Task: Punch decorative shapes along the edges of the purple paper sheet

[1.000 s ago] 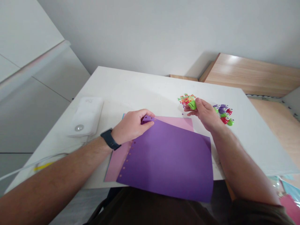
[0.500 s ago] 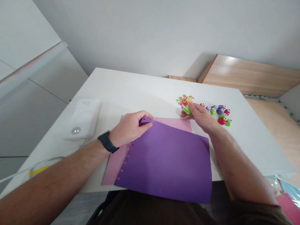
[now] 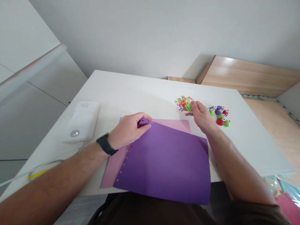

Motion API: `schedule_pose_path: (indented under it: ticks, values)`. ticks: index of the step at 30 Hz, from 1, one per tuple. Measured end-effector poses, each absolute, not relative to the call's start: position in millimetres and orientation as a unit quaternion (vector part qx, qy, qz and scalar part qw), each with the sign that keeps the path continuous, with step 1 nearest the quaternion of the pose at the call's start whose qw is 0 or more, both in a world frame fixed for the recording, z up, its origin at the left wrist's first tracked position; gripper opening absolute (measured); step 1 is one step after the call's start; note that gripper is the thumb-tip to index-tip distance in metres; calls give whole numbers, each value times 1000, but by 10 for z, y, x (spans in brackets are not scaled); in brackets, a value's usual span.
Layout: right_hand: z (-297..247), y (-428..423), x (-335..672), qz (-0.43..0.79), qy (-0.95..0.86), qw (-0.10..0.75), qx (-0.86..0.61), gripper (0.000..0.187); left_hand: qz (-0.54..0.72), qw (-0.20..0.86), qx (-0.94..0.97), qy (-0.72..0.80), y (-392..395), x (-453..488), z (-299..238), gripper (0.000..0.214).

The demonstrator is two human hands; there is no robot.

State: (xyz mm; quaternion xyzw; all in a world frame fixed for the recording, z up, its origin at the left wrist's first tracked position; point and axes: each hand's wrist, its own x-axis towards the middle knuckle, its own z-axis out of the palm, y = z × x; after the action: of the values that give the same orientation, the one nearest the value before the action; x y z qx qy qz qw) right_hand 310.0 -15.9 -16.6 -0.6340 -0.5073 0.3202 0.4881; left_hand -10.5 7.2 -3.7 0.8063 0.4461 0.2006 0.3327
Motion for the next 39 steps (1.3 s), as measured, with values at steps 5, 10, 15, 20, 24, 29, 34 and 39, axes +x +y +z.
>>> schedule_pose_path:
  ticks: [5,10,15,20,24,29,34,39]
  values:
    - [-103,-141,3124,321,-474,538,-619,48,210,343,798,449,75,-106,-54,25]
    - [-45,-173,3106,316,-477,549,-610,42,231,348,785,457,81,-116,-57,26]
    - [-31,-161,3163,268,-458,601,-598,36,244,347,779,461,85,-126,-40,27]
    - [-15,-151,3207,241,-454,607,-606,35,246,343,769,480,94,-117,-17,27]
    - [-16,-157,3216,230,-461,600,-612,32,242,340,763,494,95,-119,10,27]
    - [-35,-147,3216,222,-462,609,-606,35,239,339,760,501,92,-127,30,27]
    - [-45,-147,3197,238,-462,609,-599,37,241,335,761,501,98,-128,28,28]
    - [-30,-172,3167,246,-464,602,-601,36,241,333,761,502,105,-140,15,29]
